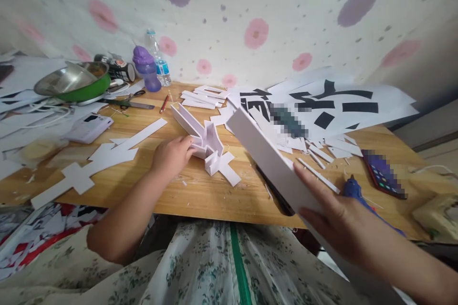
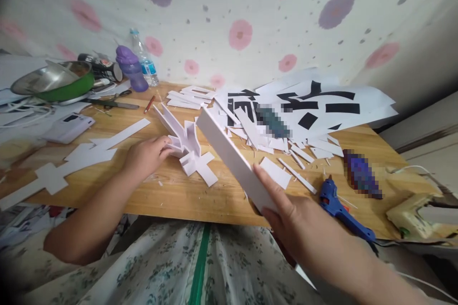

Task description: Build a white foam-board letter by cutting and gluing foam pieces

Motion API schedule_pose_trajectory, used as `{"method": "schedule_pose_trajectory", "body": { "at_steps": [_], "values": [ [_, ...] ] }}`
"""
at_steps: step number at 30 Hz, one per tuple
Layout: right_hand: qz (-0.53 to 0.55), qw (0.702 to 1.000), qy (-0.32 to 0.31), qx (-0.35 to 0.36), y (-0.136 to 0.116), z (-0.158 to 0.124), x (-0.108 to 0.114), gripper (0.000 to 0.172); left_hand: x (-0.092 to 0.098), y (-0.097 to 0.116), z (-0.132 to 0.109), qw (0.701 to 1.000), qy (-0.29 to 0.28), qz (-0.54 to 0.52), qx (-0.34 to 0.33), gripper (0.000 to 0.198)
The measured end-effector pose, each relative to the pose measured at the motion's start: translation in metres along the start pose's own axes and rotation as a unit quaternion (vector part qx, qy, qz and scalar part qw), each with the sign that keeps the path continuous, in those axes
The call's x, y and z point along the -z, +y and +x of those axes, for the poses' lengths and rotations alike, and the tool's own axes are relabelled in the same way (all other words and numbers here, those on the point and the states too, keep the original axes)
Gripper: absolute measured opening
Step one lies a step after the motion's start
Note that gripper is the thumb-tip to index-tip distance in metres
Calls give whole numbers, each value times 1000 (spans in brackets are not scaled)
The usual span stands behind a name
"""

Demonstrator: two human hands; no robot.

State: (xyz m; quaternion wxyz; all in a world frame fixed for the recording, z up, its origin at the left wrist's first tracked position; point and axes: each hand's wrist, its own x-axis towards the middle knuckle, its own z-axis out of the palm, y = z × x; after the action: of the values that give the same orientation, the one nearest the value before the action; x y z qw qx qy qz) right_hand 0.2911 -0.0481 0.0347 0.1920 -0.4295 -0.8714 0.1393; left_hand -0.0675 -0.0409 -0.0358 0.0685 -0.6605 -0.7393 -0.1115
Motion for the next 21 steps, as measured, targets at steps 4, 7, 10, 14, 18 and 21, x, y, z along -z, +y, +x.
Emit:
{"method": "schedule_pose_trajectory", "body": {
  "at_steps": [4,7,10,14,18,21],
  "values": [
    [-80,985,-137,70,7,-28,-27,71,-4,2,1,1000,7,10,8,20],
    [-92,980,-157,77,9,-37,-36,75,-3,1,-3,999,41,-14,8,25],
    [-100,976,-178,75,13,-37,-39,75,0,4,-12,987,147,-62,-21,25],
    [-126,972,-179,87,22,-32,-40,78,5,20,-19,951,234,-132,-155,16],
    [-136,968,-185,102,28,-28,-40,80,3,36,-14,941,208,-162,-214,14],
    [-129,968,-183,113,30,-26,-40,80,-1,40,-9,944,186,-165,-216,14]
  ]
}}
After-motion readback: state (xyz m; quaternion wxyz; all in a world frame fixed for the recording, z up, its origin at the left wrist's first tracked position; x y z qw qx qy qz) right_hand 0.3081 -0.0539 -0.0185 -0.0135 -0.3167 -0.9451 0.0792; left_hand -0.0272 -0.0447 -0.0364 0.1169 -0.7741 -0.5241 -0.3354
